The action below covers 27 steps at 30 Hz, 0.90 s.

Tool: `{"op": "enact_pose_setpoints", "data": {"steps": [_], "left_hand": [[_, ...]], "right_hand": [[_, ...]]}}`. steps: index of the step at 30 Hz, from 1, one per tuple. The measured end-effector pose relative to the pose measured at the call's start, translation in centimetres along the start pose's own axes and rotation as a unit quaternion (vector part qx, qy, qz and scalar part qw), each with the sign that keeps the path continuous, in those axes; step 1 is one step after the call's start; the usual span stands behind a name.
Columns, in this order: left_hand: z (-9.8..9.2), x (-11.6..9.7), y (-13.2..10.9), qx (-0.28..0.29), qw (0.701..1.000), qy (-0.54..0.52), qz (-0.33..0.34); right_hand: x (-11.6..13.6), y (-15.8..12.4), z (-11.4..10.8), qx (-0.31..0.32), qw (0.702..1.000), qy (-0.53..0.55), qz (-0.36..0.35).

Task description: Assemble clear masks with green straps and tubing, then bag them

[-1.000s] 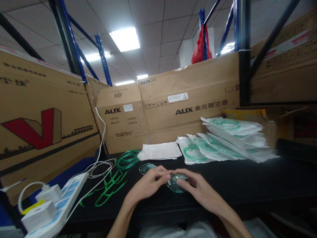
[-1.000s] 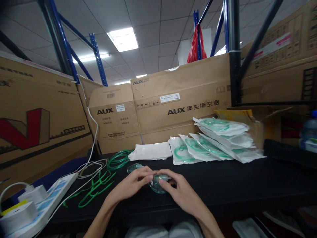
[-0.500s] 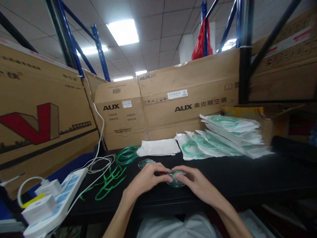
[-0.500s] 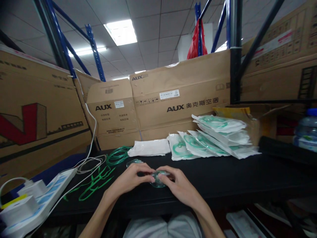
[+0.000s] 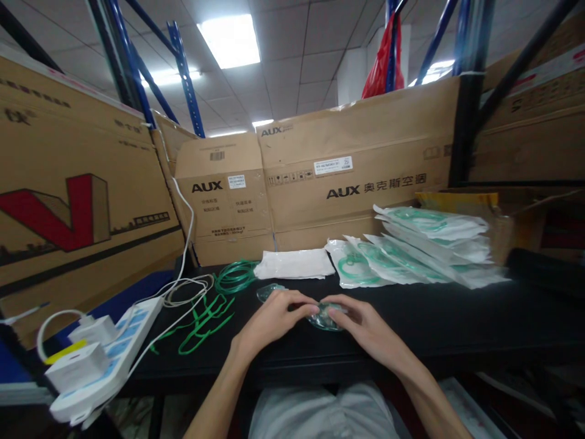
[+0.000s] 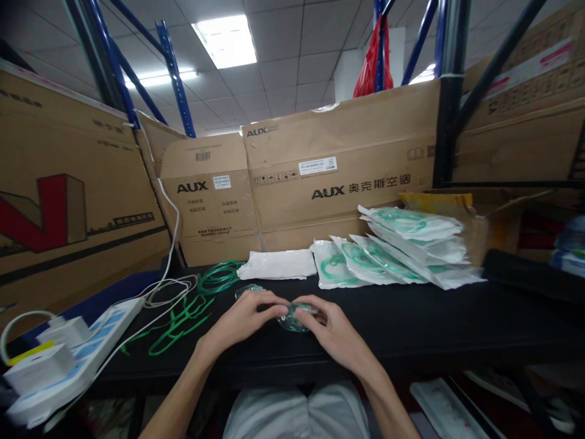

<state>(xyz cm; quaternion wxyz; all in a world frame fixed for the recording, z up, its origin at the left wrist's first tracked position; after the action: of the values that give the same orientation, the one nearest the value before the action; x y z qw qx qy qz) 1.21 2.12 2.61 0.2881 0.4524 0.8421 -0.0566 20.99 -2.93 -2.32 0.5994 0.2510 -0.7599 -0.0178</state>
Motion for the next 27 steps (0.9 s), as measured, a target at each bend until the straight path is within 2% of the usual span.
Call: {"op": "enact_pose_setpoints", "data": {"steps": [7, 13, 18, 24, 27], "left_hand": [[0.0, -0.1, 0.0, -0.021, 1.0, -0.002, 0.005], [0.2, 0.2, 0.3, -0.027, 0.999, -0.017, 0.009], [0.9, 0.1, 0.8, -0.075, 0.996, -0.038, -0.009], [1.5, 0.0, 1.2, -0.157, 0.981, -0.067, -0.089], [1.8, -0.3, 1.8, -0.177, 0.975, -0.085, -0.108]], "right_hand": [[0.4, 0.0, 0.0, -0.012, 1.0, 0.002, -0.009], [0.4, -0.1, 0.0, 0.002, 1.0, 0.004, -0.003], [0.0, 0.0, -0.2, -0.013, 0.999, 0.033, 0.003], [-0.1, 0.0, -0.2, -0.05, 0.997, 0.063, 0.004], [0.0, 0.1, -0.3, -0.071, 0.995, 0.071, -0.011]]}}
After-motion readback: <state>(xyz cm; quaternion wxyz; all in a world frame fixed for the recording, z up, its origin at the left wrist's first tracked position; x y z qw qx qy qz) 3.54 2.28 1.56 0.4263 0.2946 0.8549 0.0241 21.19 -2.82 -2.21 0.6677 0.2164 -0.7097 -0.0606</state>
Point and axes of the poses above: each hand's wrist, its own y-axis towards the middle knuckle, its own z-axis out of the palm, x = y × z, the point moved 2 cm from there along y, towards the middle knuckle, and after that the axes turned 12 degrees about x, right-handed, at the moved point
